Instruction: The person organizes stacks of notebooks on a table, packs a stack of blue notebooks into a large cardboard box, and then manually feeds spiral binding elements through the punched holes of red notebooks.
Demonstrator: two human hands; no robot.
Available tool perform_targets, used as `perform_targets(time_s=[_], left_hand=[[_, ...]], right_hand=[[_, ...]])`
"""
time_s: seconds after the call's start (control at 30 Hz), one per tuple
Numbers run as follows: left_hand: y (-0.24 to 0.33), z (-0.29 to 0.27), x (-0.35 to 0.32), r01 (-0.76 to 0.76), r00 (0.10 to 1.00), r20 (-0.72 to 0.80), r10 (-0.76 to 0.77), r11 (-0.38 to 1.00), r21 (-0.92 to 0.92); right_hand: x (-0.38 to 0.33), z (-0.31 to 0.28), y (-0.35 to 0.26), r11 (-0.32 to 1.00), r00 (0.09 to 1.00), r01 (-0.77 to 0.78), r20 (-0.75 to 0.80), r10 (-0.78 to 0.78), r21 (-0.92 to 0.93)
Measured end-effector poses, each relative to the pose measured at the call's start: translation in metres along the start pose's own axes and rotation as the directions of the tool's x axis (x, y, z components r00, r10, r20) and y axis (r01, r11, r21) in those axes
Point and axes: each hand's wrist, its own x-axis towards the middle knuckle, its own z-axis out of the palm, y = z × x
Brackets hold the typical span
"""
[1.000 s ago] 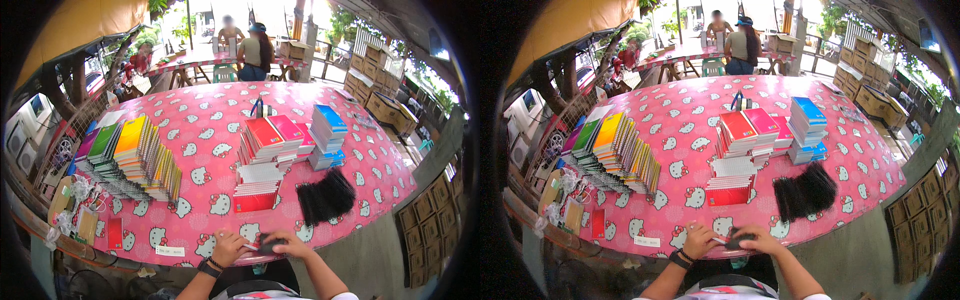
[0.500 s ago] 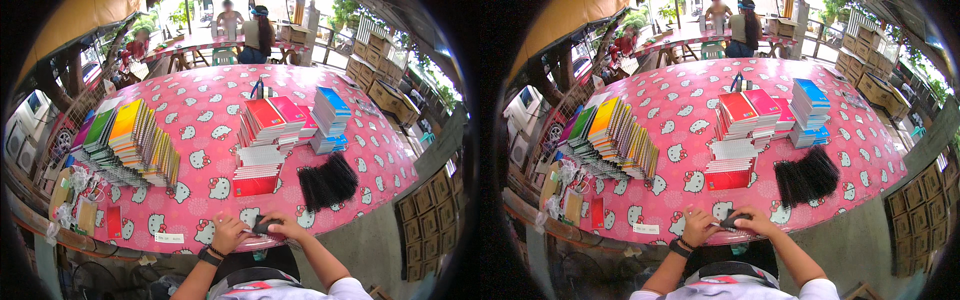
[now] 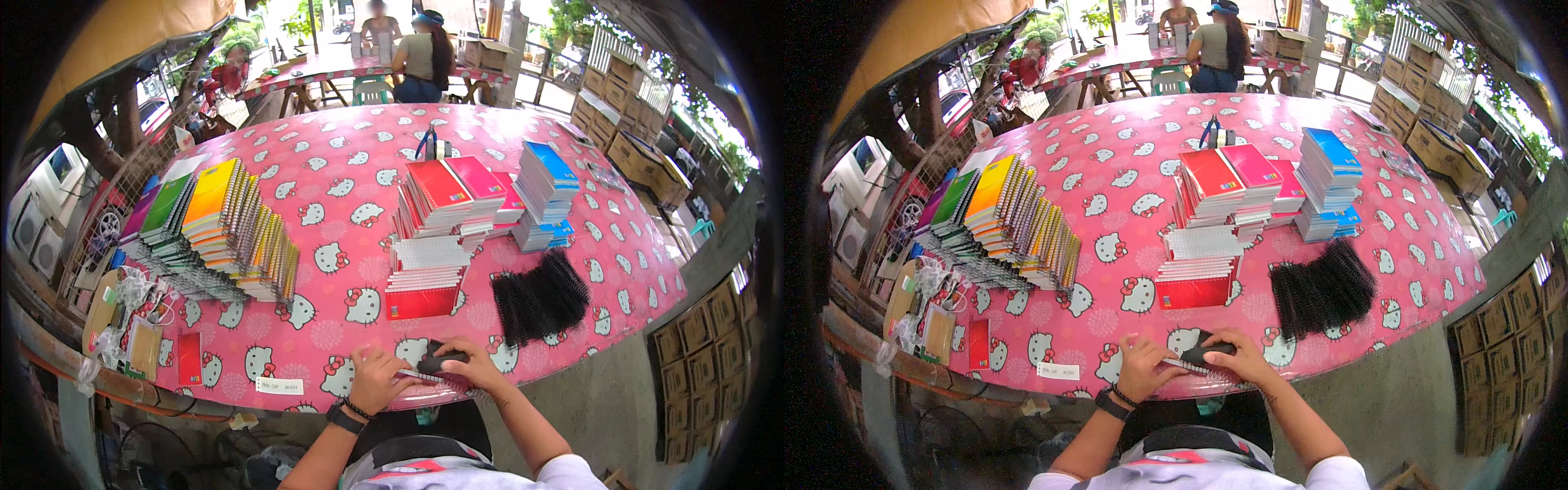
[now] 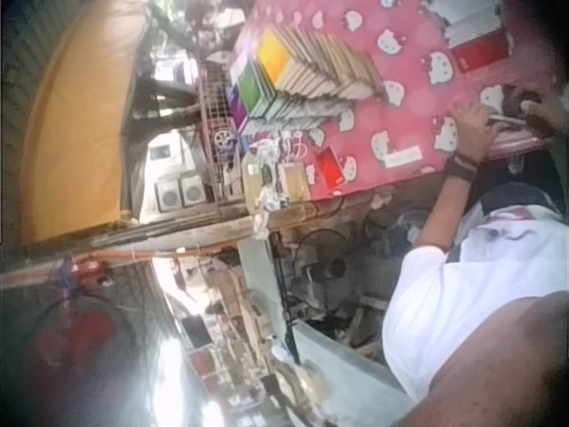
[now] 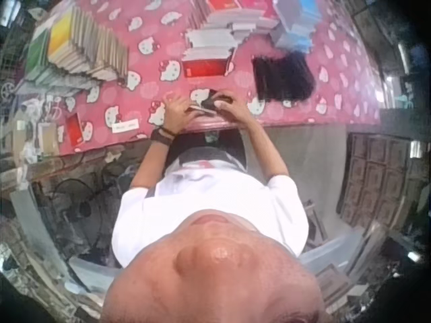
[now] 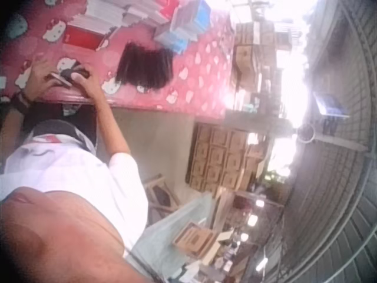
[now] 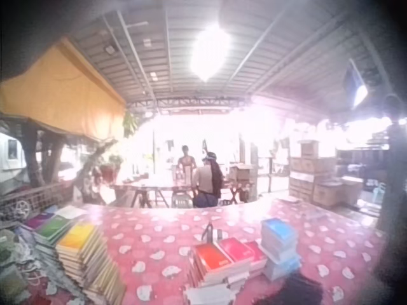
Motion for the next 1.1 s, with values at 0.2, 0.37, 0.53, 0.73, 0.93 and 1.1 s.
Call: perform_targets(time_s=[0.2, 0.37, 0.53, 0.73, 0.93, 1.1], left_hand=[[-0.001, 0.001, -0.001, 0.015, 1.000, -0.001, -0.015, 1.000, -0.027], [0.001, -0.003, -0.007, 0.040, 0.999, 0.023, -0.037, 0.993, -0.114], [-0.001, -0.001, -0.008, -0.002, 0.997, 0.082, 0.003, 1.000, -0.010], [-0.002, -0.005, -0.009, -0.118, 0.988, 0.106, 0.110, 0.991, 0.068], [-0.012, 0.021, -0.020, 0.173, 0.929, -0.208, -0.307, 0.856, -0.488], [-0.039, 0.032, -0.041, 0.404, 0.894, 0.183, -0.409, 0.559, -0.724]], right_hand=[[0.001, 0.008, 0.001, 0.995, 0.995, -0.006, 0.103, -0.005, 0.101], [0.003, 0.003, 0.005, 0.979, 0.997, 0.001, 0.078, -0.017, 0.202], [-0.002, 0.000, 0.019, 0.931, 0.996, -0.042, 0.094, 0.008, 0.362], [-0.006, 0.001, 0.011, 0.955, 0.998, -0.019, 0.069, -0.002, 0.297], [-0.010, 0.009, 0.018, 0.935, 0.991, 0.021, 0.119, -0.067, 0.354], [-0.012, 0.012, 0.006, 0.955, 0.998, -0.026, 0.061, 0.008, 0.295]])
